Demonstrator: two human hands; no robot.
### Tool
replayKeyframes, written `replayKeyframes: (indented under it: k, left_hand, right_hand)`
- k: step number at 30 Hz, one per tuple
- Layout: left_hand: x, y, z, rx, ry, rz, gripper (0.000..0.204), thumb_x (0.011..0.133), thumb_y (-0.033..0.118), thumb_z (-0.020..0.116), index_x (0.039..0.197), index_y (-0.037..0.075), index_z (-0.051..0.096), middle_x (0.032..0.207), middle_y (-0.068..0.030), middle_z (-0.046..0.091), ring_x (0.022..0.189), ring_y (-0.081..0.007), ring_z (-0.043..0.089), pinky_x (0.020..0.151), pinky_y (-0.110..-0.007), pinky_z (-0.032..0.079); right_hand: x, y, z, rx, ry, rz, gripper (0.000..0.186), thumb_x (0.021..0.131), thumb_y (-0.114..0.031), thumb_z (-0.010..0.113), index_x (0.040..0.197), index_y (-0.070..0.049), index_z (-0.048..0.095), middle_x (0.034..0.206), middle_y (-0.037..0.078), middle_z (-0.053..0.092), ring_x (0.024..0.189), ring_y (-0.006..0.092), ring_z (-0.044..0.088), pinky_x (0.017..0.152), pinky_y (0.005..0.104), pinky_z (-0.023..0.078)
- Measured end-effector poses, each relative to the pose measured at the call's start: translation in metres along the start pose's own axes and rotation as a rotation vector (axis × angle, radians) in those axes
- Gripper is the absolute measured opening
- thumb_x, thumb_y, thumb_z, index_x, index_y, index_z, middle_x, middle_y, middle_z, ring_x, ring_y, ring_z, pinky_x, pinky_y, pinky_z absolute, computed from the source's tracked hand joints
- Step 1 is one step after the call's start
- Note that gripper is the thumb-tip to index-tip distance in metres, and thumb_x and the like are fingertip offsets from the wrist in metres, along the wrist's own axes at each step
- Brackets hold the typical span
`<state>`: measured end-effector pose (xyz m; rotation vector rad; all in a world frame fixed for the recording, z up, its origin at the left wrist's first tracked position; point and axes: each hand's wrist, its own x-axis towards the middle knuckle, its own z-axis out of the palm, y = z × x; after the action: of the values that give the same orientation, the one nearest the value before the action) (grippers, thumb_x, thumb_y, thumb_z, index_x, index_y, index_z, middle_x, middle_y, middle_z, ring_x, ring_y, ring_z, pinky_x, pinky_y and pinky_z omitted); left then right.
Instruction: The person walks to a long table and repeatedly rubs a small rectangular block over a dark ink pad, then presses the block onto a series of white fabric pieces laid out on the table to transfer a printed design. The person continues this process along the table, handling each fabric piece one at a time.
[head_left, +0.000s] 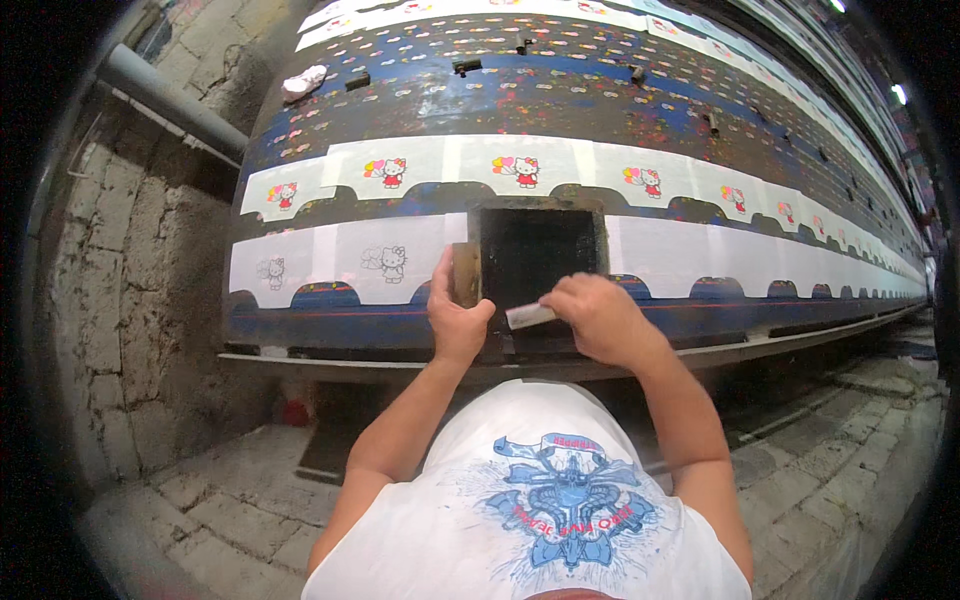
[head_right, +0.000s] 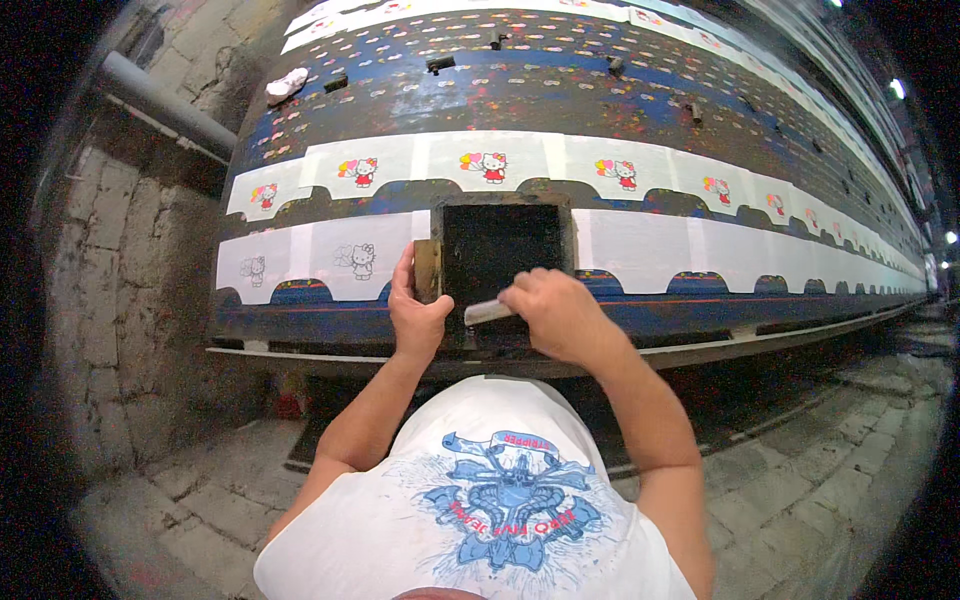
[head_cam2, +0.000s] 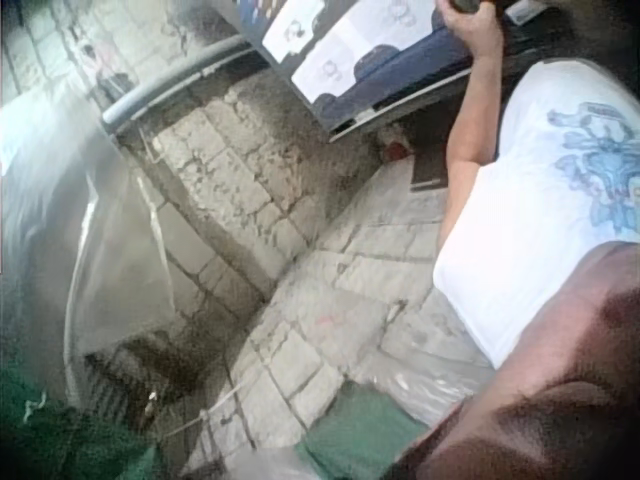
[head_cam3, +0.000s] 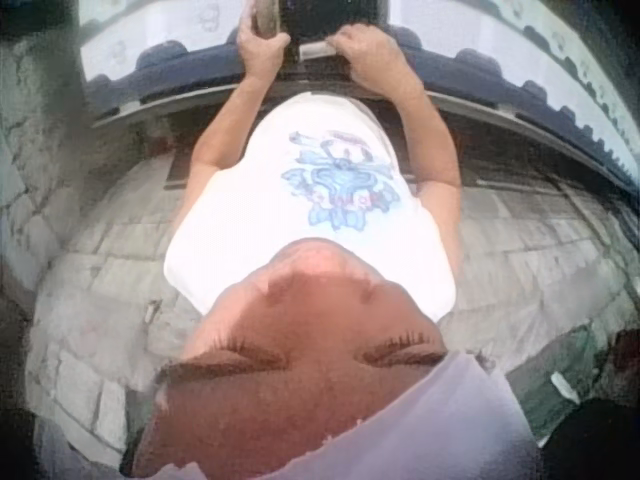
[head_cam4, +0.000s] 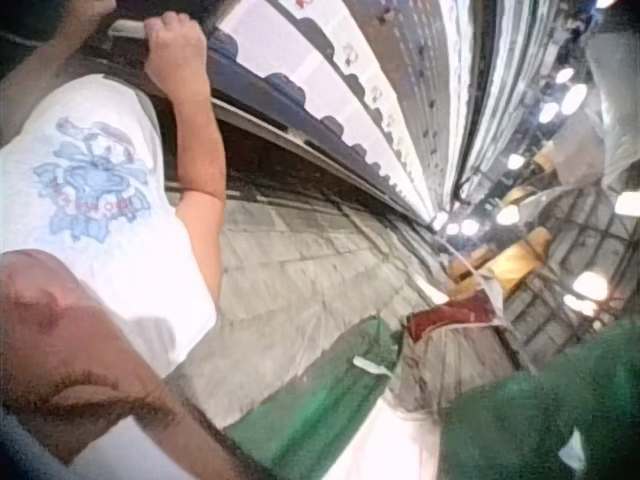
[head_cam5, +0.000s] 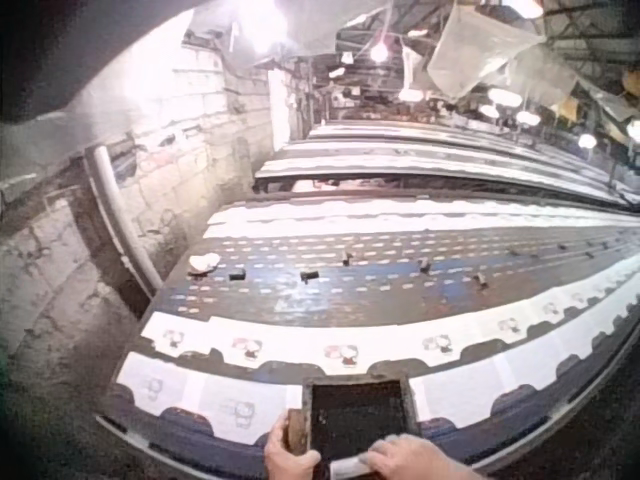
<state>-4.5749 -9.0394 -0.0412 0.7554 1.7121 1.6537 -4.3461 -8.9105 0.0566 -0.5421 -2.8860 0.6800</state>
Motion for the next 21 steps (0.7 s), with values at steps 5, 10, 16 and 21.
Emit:
replayKeyframes:
  k: [5, 10, 16, 21]
  left_hand:
    - [0.009, -0.005, -0.003, -0.2, -0.051, -0.046, 0.089, 0.095, -0.009, 0.076, 0.177, -0.004, 0.04, 0.167, -0.0225, 0.059, 0.155, -0.0306, 0.059, 0.131, -0.042, 0.046]
    - [0.01, -0.007, -0.006, -0.117, -0.054, 0.033, 0.083, 0.1, -0.005, 0.077, 0.176, -0.002, 0.043, 0.156, -0.0174, 0.065, 0.14, -0.0238, 0.067, 0.122, -0.039, 0.053]
    - [0.009, -0.004, -0.006, -0.111, -0.064, 0.02, 0.083, 0.1, -0.007, 0.074, 0.176, -0.003, 0.042, 0.161, -0.0202, 0.063, 0.146, -0.0264, 0.064, 0.126, -0.041, 0.05]
    - [0.009, -0.005, -0.008, -0.133, -0.089, 0.001, 0.085, 0.1, -0.008, 0.074, 0.178, -0.003, 0.04, 0.166, -0.022, 0.061, 0.151, -0.0289, 0.062, 0.129, -0.042, 0.048]
  right_hand:
    - [0.069, 0.048, -0.013, 0.008, 0.089, 0.007, 0.038, 0.085, 0.008, 0.074, 0.12, -0.004, 0.081, 0.112, 0.017, 0.076, 0.115, 0.0401, 0.074, 0.103, 0.0509, 0.062]
    - [0.097, 0.069, -0.013, 0.036, 0.178, 0.121, 0.042, 0.089, 0.005, 0.071, 0.128, -0.007, 0.082, 0.119, 0.017, 0.079, 0.118, 0.0411, 0.074, 0.105, 0.0513, 0.061]
    - [0.071, 0.042, 0.004, -0.071, 0.155, 0.118, 0.055, 0.085, 0.012, 0.072, 0.136, -0.008, 0.079, 0.12, 0.018, 0.078, 0.112, 0.0418, 0.072, 0.101, 0.0523, 0.058]
    - [0.033, 0.002, 0.021, -0.049, 0.188, 0.091, 0.055, 0.082, 0.012, 0.072, 0.134, -0.007, 0.08, 0.12, 0.015, 0.078, 0.113, 0.0395, 0.072, 0.099, 0.0517, 0.057]
